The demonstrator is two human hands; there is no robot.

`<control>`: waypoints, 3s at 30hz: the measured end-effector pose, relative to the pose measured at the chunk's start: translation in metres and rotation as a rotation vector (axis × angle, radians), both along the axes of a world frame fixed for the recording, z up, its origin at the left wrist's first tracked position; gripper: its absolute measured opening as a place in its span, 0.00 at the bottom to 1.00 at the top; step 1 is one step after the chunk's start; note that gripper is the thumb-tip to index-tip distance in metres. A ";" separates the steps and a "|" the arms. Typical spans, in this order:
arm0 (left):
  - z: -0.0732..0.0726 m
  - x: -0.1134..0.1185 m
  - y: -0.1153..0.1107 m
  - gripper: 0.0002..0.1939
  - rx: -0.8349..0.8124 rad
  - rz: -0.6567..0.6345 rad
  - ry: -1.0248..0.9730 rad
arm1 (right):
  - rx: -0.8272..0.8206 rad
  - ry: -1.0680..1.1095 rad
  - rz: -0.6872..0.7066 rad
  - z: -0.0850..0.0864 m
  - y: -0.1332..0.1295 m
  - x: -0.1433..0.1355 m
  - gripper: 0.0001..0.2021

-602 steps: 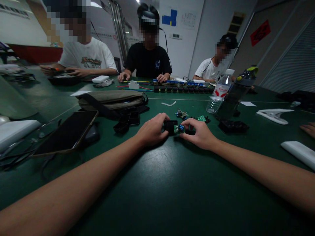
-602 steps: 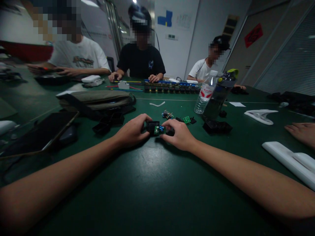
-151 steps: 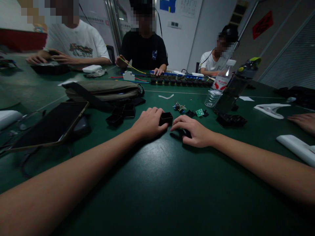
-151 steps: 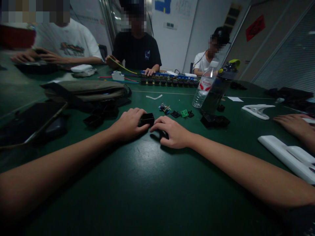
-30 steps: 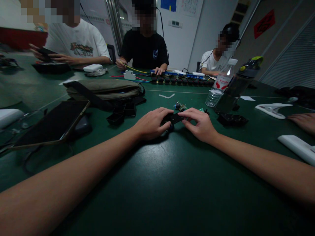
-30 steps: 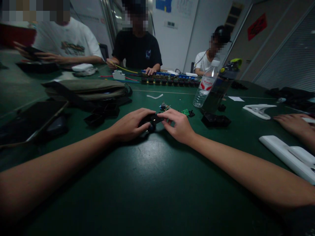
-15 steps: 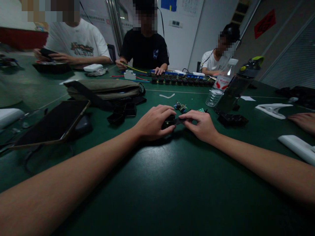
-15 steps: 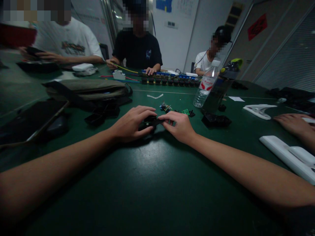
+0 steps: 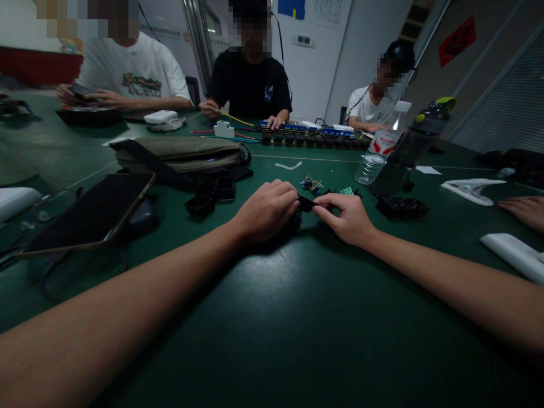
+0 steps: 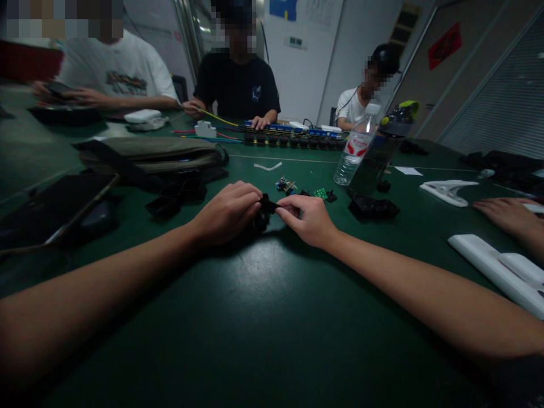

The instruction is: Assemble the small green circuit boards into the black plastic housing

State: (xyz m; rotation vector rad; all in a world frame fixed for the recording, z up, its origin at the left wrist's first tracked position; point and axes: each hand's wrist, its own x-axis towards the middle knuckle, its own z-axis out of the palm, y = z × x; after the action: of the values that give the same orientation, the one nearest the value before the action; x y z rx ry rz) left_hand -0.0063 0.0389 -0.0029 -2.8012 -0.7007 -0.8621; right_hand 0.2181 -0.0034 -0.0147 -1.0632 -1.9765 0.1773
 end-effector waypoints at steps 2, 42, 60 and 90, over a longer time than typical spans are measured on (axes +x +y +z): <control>0.000 0.000 0.000 0.18 -0.004 0.001 0.002 | -0.002 0.003 0.000 0.000 0.000 0.000 0.10; -0.004 -0.001 0.004 0.17 -0.060 -0.047 0.010 | -0.070 0.054 0.023 0.003 -0.001 0.000 0.13; -0.004 -0.001 0.003 0.19 -0.072 0.024 -0.051 | -0.181 0.165 0.203 -0.002 0.000 0.000 0.19; -0.002 -0.001 0.002 0.16 -0.113 0.022 -0.038 | -0.229 0.192 0.171 -0.003 0.000 -0.001 0.16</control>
State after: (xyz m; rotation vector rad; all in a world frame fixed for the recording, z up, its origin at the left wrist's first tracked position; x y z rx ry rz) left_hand -0.0069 0.0406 -0.0047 -2.8766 -0.8092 -0.9010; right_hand 0.2175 -0.0030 -0.0173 -0.9779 -1.9026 0.5887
